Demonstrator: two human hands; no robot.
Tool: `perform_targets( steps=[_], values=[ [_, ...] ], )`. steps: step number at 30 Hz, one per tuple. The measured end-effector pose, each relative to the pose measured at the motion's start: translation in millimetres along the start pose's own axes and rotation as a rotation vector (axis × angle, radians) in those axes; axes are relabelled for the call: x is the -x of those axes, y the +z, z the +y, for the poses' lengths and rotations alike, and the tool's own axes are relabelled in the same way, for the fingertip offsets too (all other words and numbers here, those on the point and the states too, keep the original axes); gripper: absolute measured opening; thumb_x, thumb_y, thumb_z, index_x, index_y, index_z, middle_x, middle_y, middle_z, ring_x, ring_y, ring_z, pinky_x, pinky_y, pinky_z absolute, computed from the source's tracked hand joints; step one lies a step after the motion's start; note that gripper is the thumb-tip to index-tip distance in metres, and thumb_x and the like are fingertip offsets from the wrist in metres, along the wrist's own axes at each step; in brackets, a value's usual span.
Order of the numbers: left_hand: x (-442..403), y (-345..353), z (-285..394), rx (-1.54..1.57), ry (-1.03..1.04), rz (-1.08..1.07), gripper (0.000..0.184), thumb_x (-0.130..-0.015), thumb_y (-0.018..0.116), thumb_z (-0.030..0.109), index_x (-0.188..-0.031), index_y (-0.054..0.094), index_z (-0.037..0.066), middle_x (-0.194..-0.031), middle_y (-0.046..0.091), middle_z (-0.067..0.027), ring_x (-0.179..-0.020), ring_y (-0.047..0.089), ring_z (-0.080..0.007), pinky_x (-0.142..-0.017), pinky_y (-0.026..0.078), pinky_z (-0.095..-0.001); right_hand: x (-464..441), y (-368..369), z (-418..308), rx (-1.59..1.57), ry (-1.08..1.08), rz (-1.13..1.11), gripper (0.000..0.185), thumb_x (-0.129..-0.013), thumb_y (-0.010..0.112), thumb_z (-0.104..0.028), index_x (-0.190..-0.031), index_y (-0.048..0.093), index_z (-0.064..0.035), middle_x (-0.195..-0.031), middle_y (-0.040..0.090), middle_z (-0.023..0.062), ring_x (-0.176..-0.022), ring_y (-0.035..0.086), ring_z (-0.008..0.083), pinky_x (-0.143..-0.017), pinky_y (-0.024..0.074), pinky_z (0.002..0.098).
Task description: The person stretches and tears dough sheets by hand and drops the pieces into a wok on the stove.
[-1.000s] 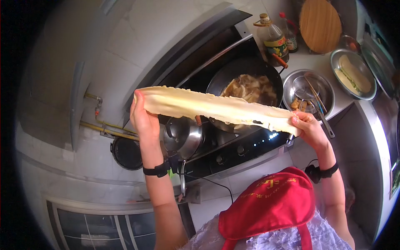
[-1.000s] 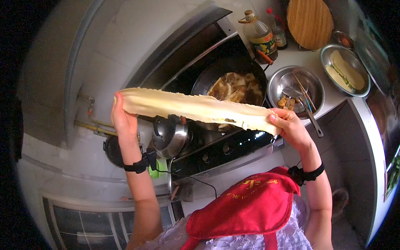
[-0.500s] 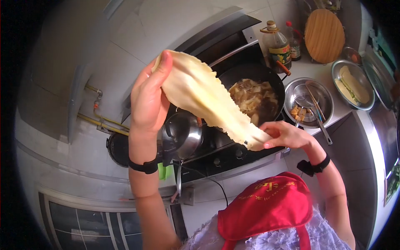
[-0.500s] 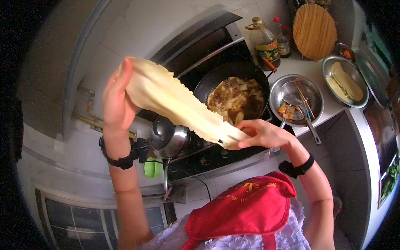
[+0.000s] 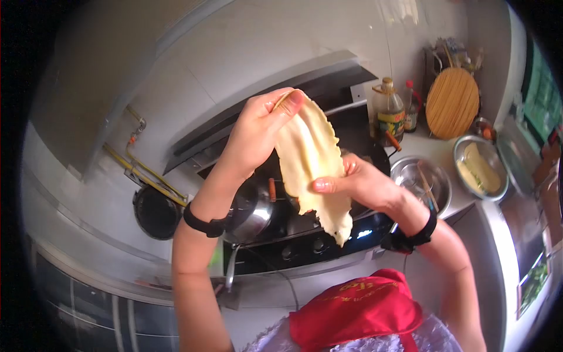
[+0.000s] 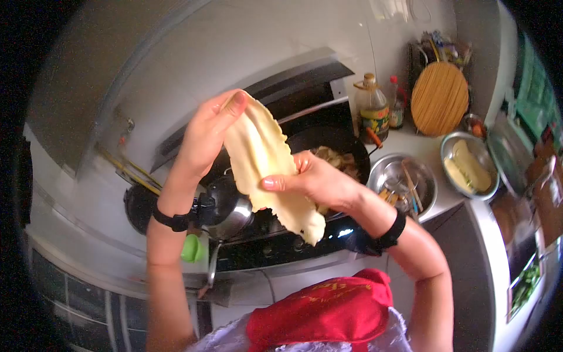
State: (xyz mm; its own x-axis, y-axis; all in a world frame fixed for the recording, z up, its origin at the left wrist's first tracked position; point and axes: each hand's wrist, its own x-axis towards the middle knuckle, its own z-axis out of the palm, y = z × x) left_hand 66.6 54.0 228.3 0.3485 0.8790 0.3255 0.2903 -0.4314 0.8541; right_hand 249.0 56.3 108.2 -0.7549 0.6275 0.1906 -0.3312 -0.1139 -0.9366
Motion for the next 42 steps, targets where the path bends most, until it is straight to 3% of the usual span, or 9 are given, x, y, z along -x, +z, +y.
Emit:
perform_targets(
  steps=[7, 9, 12, 16, 20, 27, 31, 37, 42],
  values=[
    [1, -21, -22, 0.423, -0.104, 0.322, 0.031, -0.099, 0.054, 0.034, -0.098, 0.06, 0.004, -0.091, 0.066, -0.0057, -0.084, 0.065, -0.0138, -0.077, 0.05, -0.0278, 13, 14, -13, 0.089, 0.054, 0.012, 0.021, -0.089, 0.07, -0.017, -0.102, 0.069, -0.0008, -0.087, 0.072, 0.0057, -0.08, 0.067, 0.0103, -0.074, 0.0538, 0.0268],
    [4, -16, -24, 0.456, -0.083, 0.359, 0.031, -0.098, 0.055, 0.035, -0.098, 0.061, 0.005, -0.091, 0.066, -0.0053, -0.084, 0.065, -0.0134, -0.077, 0.05, -0.0274, 14, 16, -20, 0.137, 0.057, 0.024, 0.029, -0.088, 0.071, -0.018, -0.11, 0.065, 0.0001, -0.096, 0.071, 0.0072, -0.085, 0.067, 0.013, -0.079, 0.0538, 0.0284],
    [9, -3, -13, 0.401, -0.06, 0.224, 0.033, -0.1, 0.051, 0.036, -0.098, 0.061, 0.006, -0.091, 0.066, -0.0039, -0.082, 0.064, -0.0117, -0.075, 0.05, -0.0263, 9, 22, -29, 0.062, -0.047, 0.049, 0.043, -0.087, 0.072, -0.021, -0.122, 0.058, 0.0011, -0.107, 0.069, 0.0093, -0.09, 0.067, 0.0172, -0.084, 0.0539, 0.0311],
    [5, 3, -10, 0.416, -0.083, 0.036, 0.032, -0.1, 0.051, 0.037, -0.102, 0.059, 0.007, -0.091, 0.064, -0.0023, -0.084, 0.064, -0.0109, -0.077, 0.051, -0.0275, 4, 22, -30, 0.006, 0.02, 0.146, 0.038, -0.087, 0.073, -0.023, -0.115, 0.064, 0.0017, -0.102, 0.07, 0.0107, -0.086, 0.068, 0.0165, -0.081, 0.0545, 0.031],
    [-3, 4, -19, 0.44, -0.044, 0.109, 0.033, -0.1, 0.051, 0.039, -0.1, 0.058, 0.007, -0.09, 0.064, -0.0025, -0.08, 0.065, -0.0109, -0.073, 0.053, -0.0272, 3, 22, -21, 0.157, -0.029, 0.324, 0.03, -0.084, 0.076, -0.022, -0.102, 0.069, 0.0002, -0.089, 0.071, 0.0069, -0.079, 0.066, 0.0122, -0.074, 0.0535, 0.0272],
    [-6, -14, -23, 0.442, 0.048, 0.219, 0.035, -0.098, 0.053, 0.042, -0.1, 0.058, 0.008, -0.089, 0.064, -0.0024, -0.081, 0.066, -0.0113, -0.073, 0.054, -0.0269, 13, 23, -15, 0.287, 0.108, 0.292, 0.033, -0.079, 0.08, -0.021, -0.102, 0.067, 0.0, -0.085, 0.07, 0.0054, -0.077, 0.065, 0.0139, -0.074, 0.0524, 0.029],
    [-3, -15, -15, 0.373, -0.033, 0.076, 0.036, -0.098, 0.053, 0.044, -0.099, 0.059, 0.008, -0.091, 0.065, -0.0015, -0.082, 0.066, -0.0101, -0.072, 0.054, -0.0266, 9, 23, -38, 0.272, -0.085, 0.23, 0.048, -0.081, 0.079, -0.024, -0.118, 0.06, -0.0003, -0.099, 0.068, 0.0056, -0.087, 0.064, 0.0109, -0.079, 0.0514, 0.0273],
    [-5, -4, -5, 0.243, -0.024, -0.047, 0.038, -0.096, 0.056, 0.045, -0.101, 0.06, 0.007, -0.09, 0.065, -0.0005, -0.084, 0.065, -0.0093, -0.077, 0.052, -0.027, -11, 16, -72, 0.216, -0.094, 0.267, 0.033, -0.089, 0.071, -0.023, -0.112, 0.063, -0.0014, -0.098, 0.068, 0.0044, -0.087, 0.066, 0.0119, -0.077, 0.0531, 0.0276],
    [8, 4, -12, 0.639, -0.088, -0.085, 0.049, -0.092, 0.058, 0.053, -0.108, 0.06, 0.006, -0.102, 0.067, -0.005, -0.093, 0.065, -0.0157, -0.086, 0.05, -0.0321, -20, 24, -83, 0.249, -0.196, 0.326, 0.025, -0.091, 0.068, -0.021, -0.107, 0.062, -0.0033, -0.091, 0.067, 0.0031, -0.08, 0.065, 0.0116, -0.072, 0.0529, 0.0265]
  ],
)
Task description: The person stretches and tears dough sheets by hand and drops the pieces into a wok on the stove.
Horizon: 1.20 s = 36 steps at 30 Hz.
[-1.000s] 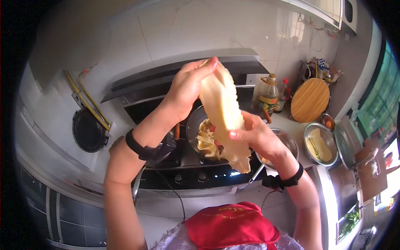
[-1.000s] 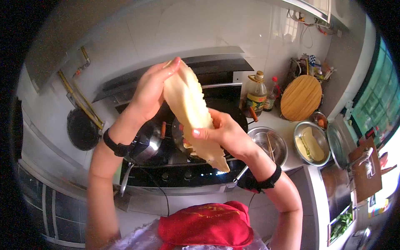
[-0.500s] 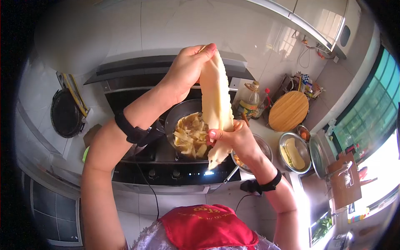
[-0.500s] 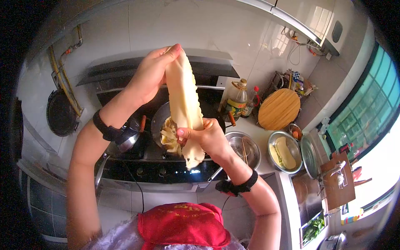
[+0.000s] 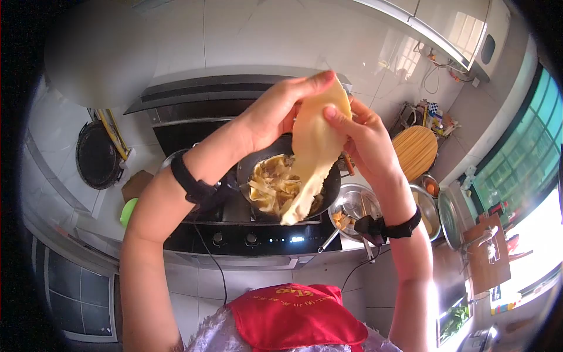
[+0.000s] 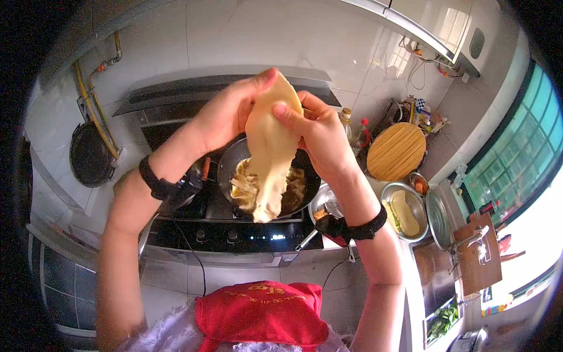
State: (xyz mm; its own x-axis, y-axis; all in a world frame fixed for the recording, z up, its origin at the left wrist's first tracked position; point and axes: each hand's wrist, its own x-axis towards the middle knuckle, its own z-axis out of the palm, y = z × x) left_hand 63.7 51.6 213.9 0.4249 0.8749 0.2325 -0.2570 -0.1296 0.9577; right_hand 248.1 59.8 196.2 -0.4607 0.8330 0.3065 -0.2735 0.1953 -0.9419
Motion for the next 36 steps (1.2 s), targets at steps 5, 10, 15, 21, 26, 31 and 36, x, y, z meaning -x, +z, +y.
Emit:
perform_targets(
  steps=[5, 10, 15, 21, 26, 31, 36],
  values=[
    [11, 4, -27, 0.009, 0.056, 0.061, 0.04, -0.091, 0.066, 0.036, -0.116, 0.059, 0.005, -0.107, 0.065, -0.0055, -0.099, 0.063, -0.0144, -0.089, 0.049, -0.0314, -4, -7, -3, -0.123, -0.052, 0.08, 0.019, -0.092, 0.064, -0.013, -0.107, 0.059, -0.004, -0.09, 0.066, 0.0025, -0.077, 0.064, 0.0108, -0.068, 0.0516, 0.0243],
    [13, 1, -43, -0.275, 0.205, 0.264, 0.025, -0.086, 0.072, 0.011, -0.107, 0.063, 0.003, -0.102, 0.067, -0.0035, -0.092, 0.062, -0.0099, -0.081, 0.05, -0.0267, 1, -4, -1, 0.211, -0.074, 0.087, 0.024, -0.09, 0.066, -0.014, -0.11, 0.063, -0.0019, -0.087, 0.067, 0.0031, -0.075, 0.063, 0.0094, -0.066, 0.0498, 0.0226],
    [18, 6, -59, -0.311, 0.188, 0.235, 0.02, -0.084, 0.073, 0.009, -0.101, 0.065, 0.002, -0.094, 0.068, -0.0018, -0.084, 0.062, -0.0078, -0.076, 0.051, -0.0252, -2, -6, -8, 0.238, -0.068, 0.157, 0.017, -0.091, 0.067, -0.017, -0.098, 0.07, -0.0025, -0.082, 0.068, 0.0013, -0.071, 0.062, 0.0078, -0.061, 0.0477, 0.0217],
    [28, 9, -63, -0.295, 0.156, 0.163, 0.028, -0.082, 0.074, 0.007, -0.108, 0.064, 0.001, -0.097, 0.068, -0.0028, -0.088, 0.063, -0.0092, -0.081, 0.051, -0.0267, -3, -17, -33, 0.302, -0.027, 0.153, 0.019, -0.094, 0.06, -0.02, -0.104, 0.065, -0.005, -0.093, 0.066, 0.0007, -0.086, 0.063, 0.0088, -0.076, 0.0511, 0.0251],
    [27, 8, -59, -0.152, 0.06, 0.048, 0.036, -0.084, 0.074, 0.015, -0.115, 0.062, 0.001, -0.102, 0.068, -0.0039, -0.09, 0.064, -0.0119, -0.084, 0.051, -0.0295, -3, -11, -45, 0.322, 0.065, 0.053, 0.024, -0.095, 0.058, -0.023, -0.11, 0.062, -0.0046, -0.099, 0.065, 0.0021, -0.089, 0.063, 0.0101, -0.078, 0.0513, 0.0258],
    [28, 17, -56, -0.04, 0.029, 0.015, 0.036, -0.084, 0.074, 0.021, -0.113, 0.064, 0.001, -0.101, 0.069, -0.0039, -0.091, 0.065, -0.0128, -0.084, 0.052, -0.0299, -12, -17, -47, 0.217, 0.147, -0.049, 0.028, -0.095, 0.058, -0.025, -0.111, 0.062, -0.0025, -0.099, 0.065, 0.0032, -0.087, 0.064, 0.0104, -0.074, 0.0517, 0.0237],
    [31, 24, -66, -0.189, 0.056, 0.103, 0.028, -0.08, 0.077, 0.008, -0.105, 0.068, 0.002, -0.096, 0.071, -0.0034, -0.087, 0.066, -0.0117, -0.081, 0.053, -0.0296, -29, -33, -47, 0.256, 0.145, -0.062, 0.029, -0.096, 0.059, -0.027, -0.105, 0.064, -0.0002, -0.089, 0.067, 0.0029, -0.073, 0.064, 0.0094, -0.061, 0.0485, 0.0229]
  ],
)
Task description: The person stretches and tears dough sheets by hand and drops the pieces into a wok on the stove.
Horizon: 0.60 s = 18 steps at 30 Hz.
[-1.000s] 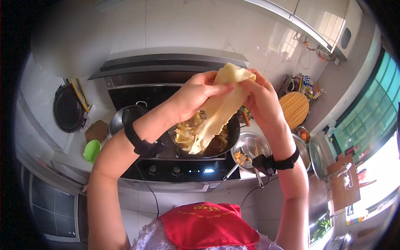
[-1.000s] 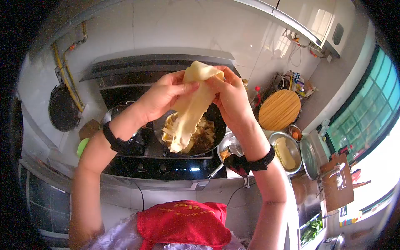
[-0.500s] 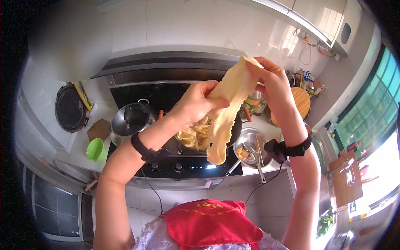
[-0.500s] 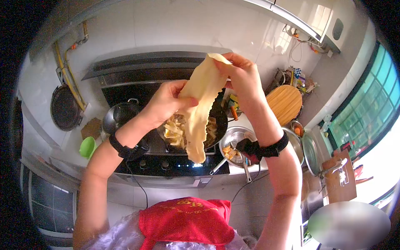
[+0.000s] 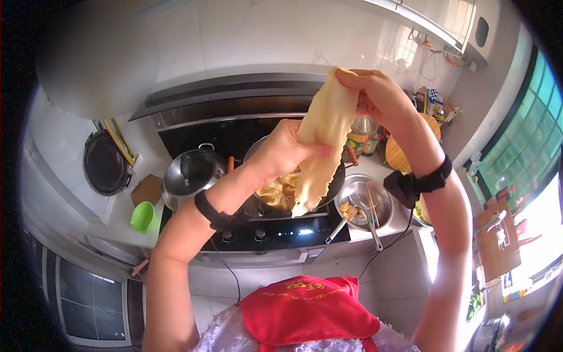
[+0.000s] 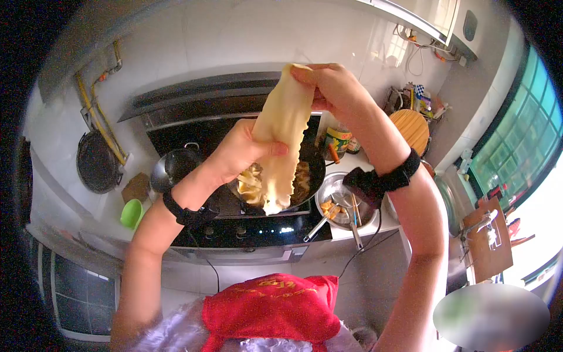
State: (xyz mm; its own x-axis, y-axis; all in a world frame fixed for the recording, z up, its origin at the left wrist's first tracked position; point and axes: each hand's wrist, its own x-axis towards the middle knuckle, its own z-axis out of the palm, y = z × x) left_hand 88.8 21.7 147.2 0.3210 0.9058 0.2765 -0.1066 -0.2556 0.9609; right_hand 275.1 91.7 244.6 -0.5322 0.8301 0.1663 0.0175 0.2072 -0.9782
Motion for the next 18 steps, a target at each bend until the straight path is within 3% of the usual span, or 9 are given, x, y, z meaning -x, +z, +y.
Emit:
perform_targets(
  steps=[2, 5, 8, 11, 13, 14, 17, 18],
  values=[
    [2, -3, -1, -0.083, -0.082, -0.029, 0.029, -0.077, 0.077, 0.002, -0.105, 0.069, 0.002, -0.096, 0.072, -0.0038, -0.087, 0.067, -0.0111, -0.08, 0.053, -0.0292, -8, -9, 4, -0.042, 0.026, 0.04, 0.029, -0.095, 0.06, -0.028, -0.101, 0.064, -0.0005, -0.084, 0.068, 0.0036, -0.066, 0.064, 0.0098, -0.053, 0.0444, 0.0237],
    [4, -15, 0, -0.232, -0.109, -0.109, 0.032, -0.075, 0.077, -0.002, -0.106, 0.069, 0.001, -0.099, 0.072, -0.0042, -0.088, 0.066, -0.0105, -0.082, 0.052, -0.0282, -19, -23, 8, -0.094, 0.141, 0.096, 0.026, -0.093, 0.06, -0.026, -0.099, 0.065, -0.0006, -0.086, 0.069, 0.0054, -0.068, 0.065, 0.0125, -0.053, 0.0448, 0.0241],
    [3, -35, 1, -0.265, -0.122, -0.208, 0.035, -0.074, 0.077, -0.003, -0.107, 0.068, 0.0, -0.1, 0.072, -0.0045, -0.088, 0.066, -0.0099, -0.083, 0.051, -0.027, -16, -34, 5, -0.236, 0.152, -0.022, 0.022, -0.09, 0.058, -0.021, -0.097, 0.065, -0.0012, -0.088, 0.07, 0.0081, -0.07, 0.067, 0.0153, -0.054, 0.0464, 0.0246],
    [1, -52, 6, -0.281, -0.17, -0.295, 0.041, -0.072, 0.079, -0.004, -0.111, 0.067, 0.0, -0.104, 0.071, -0.0047, -0.093, 0.065, -0.0102, -0.088, 0.05, -0.027, -23, -51, 10, -0.29, 0.123, -0.064, 0.024, -0.087, 0.059, -0.021, -0.098, 0.065, -0.0003, -0.095, 0.071, 0.0148, -0.084, 0.072, 0.0244, -0.08, 0.0589, 0.0369],
    [1, -55, 9, -0.286, -0.188, -0.325, 0.044, -0.072, 0.079, -0.003, -0.113, 0.066, 0.0, -0.106, 0.071, -0.0047, -0.096, 0.064, -0.0104, -0.09, 0.049, -0.0276, -27, -54, 15, -0.321, 0.162, -0.092, 0.025, -0.088, 0.056, -0.021, -0.099, 0.064, 0.0002, -0.094, 0.071, 0.0144, -0.083, 0.072, 0.0243, -0.08, 0.0593, 0.0373],
    [1, -55, 13, -0.262, -0.19, -0.37, 0.05, -0.072, 0.08, -0.001, -0.119, 0.062, 0.0, -0.113, 0.069, -0.0054, -0.102, 0.062, -0.0115, -0.093, 0.047, -0.0287, -28, -53, 21, -0.347, 0.179, -0.087, 0.026, -0.089, 0.056, -0.022, -0.099, 0.064, 0.0001, -0.094, 0.071, 0.0142, -0.083, 0.072, 0.0242, -0.08, 0.0594, 0.037],
    [4, -35, 20, 0.014, -0.09, -0.341, 0.046, -0.074, 0.081, 0.004, -0.116, 0.063, 0.002, -0.1, 0.07, -0.0033, -0.093, 0.064, -0.0125, -0.091, 0.048, -0.0283, -28, -45, 32, -0.367, 0.222, -0.075, 0.025, -0.09, 0.054, -0.022, -0.098, 0.065, -0.0008, -0.093, 0.071, 0.0106, -0.081, 0.071, 0.0203, -0.076, 0.0592, 0.032],
    [0, -35, 19, 0.109, -0.079, -0.377, 0.042, -0.08, 0.079, 0.013, -0.117, 0.061, 0.003, -0.099, 0.069, -0.0034, -0.091, 0.066, -0.0136, -0.087, 0.05, -0.0293, -28, -43, 35, -0.364, 0.234, -0.073, 0.025, -0.091, 0.053, -0.022, -0.097, 0.065, -0.0012, -0.092, 0.071, 0.0089, -0.08, 0.071, 0.0184, -0.074, 0.0591, 0.0297]
  ],
)
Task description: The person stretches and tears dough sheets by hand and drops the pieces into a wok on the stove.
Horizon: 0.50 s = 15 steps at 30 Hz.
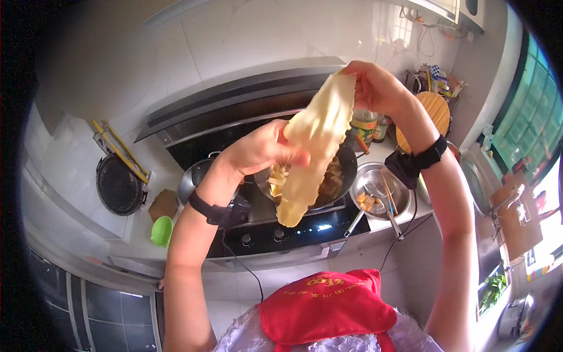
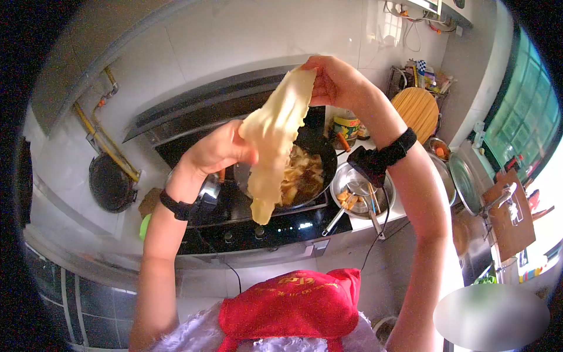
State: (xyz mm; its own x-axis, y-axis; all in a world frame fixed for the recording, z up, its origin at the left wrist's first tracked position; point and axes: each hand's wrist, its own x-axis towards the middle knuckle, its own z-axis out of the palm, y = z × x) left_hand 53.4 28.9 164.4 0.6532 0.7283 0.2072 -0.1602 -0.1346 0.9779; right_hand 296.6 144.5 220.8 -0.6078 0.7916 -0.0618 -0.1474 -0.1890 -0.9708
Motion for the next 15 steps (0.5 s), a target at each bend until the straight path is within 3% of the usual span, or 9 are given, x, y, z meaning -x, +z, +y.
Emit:
perform_targets(
  steps=[3, 4, 6, 9, 10, 13, 14, 15],
  values=[
    [-18, -7, -4, 0.21, -0.168, 0.068, 0.036, -0.086, 0.075, 0.024, -0.113, 0.063, 0.004, -0.098, 0.069, -0.0041, -0.088, 0.067, -0.0133, -0.082, 0.053, -0.0296, 0, 8, 7, 0.014, -0.033, -0.035, 0.025, -0.092, 0.053, -0.023, -0.098, 0.065, -0.0017, -0.093, 0.071, 0.0083, -0.08, 0.071, 0.0182, -0.073, 0.0591, 0.0289],
    [-21, -4, -2, 0.146, -0.204, 0.07, 0.032, -0.089, 0.07, 0.03, -0.108, 0.065, 0.005, -0.097, 0.07, -0.005, -0.085, 0.068, -0.013, -0.078, 0.055, -0.0298, -1, 8, 8, 0.014, -0.067, -0.044, 0.026, -0.092, 0.052, -0.023, -0.098, 0.065, -0.0014, -0.093, 0.071, 0.0085, -0.08, 0.071, 0.0184, -0.073, 0.0591, 0.0292],
    [-24, -3, -3, 0.099, -0.176, 0.099, 0.03, -0.089, 0.07, 0.029, -0.107, 0.066, 0.005, -0.096, 0.07, -0.0049, -0.085, 0.068, -0.0131, -0.078, 0.055, -0.0299, -6, 6, 7, 0.013, -0.135, -0.06, 0.028, -0.093, 0.052, -0.025, -0.1, 0.064, -0.001, -0.094, 0.071, 0.009, -0.081, 0.071, 0.0189, -0.075, 0.0592, 0.0298],
    [-26, -11, 2, 0.094, -0.08, 0.112, 0.027, -0.089, 0.071, 0.027, -0.104, 0.068, 0.005, -0.094, 0.071, -0.0046, -0.085, 0.068, -0.0136, -0.078, 0.055, -0.0301, -12, -9, 6, -0.019, -0.119, 0.094, 0.029, -0.094, 0.052, -0.026, -0.1, 0.064, -0.0008, -0.095, 0.071, 0.0094, -0.083, 0.071, 0.0196, -0.076, 0.059, 0.0312],
    [-29, -16, 3, 0.085, -0.052, 0.124, 0.025, -0.089, 0.07, 0.026, -0.104, 0.068, 0.006, -0.094, 0.071, -0.0044, -0.085, 0.068, -0.0135, -0.078, 0.055, -0.0307, -14, -9, 12, -0.059, -0.114, 0.142, 0.036, -0.095, 0.047, -0.028, -0.105, 0.063, 0.0024, -0.095, 0.071, 0.0149, -0.084, 0.071, 0.0253, -0.08, 0.0588, 0.0378],
    [-37, -17, 10, 0.139, 0.013, 0.243, 0.025, -0.092, 0.065, 0.023, -0.11, 0.066, 0.006, -0.098, 0.07, -0.0048, -0.089, 0.067, -0.0149, -0.081, 0.055, -0.0327, -10, -13, 38, -0.176, -0.028, -0.13, 0.045, -0.098, 0.042, -0.035, -0.11, 0.061, 0.0037, -0.099, 0.07, 0.0175, -0.092, 0.07, 0.0271, -0.087, 0.0564, 0.0404],
    [-39, -17, 12, 0.172, 0.032, 0.298, 0.025, -0.093, 0.063, 0.022, -0.112, 0.064, 0.006, -0.1, 0.07, -0.0052, -0.091, 0.067, -0.0156, -0.083, 0.055, -0.0335, -12, -13, 48, -0.191, -0.029, -0.227, 0.055, -0.099, 0.038, -0.043, -0.117, 0.059, 0.0045, -0.106, 0.068, 0.0188, -0.102, 0.067, 0.0276, -0.092, 0.0528, 0.0423],
    [-42, -20, 13, 0.184, 0.046, 0.311, 0.026, -0.093, 0.063, 0.022, -0.114, 0.063, 0.006, -0.102, 0.069, -0.0049, -0.092, 0.067, -0.0159, -0.083, 0.055, -0.0337, -12, -13, 56, -0.321, -0.003, -0.469, 0.062, -0.098, 0.039, -0.051, -0.118, 0.059, 0.004, -0.111, 0.067, 0.0184, -0.105, 0.065, 0.027, -0.095, 0.0495, 0.0419]
  ],
)
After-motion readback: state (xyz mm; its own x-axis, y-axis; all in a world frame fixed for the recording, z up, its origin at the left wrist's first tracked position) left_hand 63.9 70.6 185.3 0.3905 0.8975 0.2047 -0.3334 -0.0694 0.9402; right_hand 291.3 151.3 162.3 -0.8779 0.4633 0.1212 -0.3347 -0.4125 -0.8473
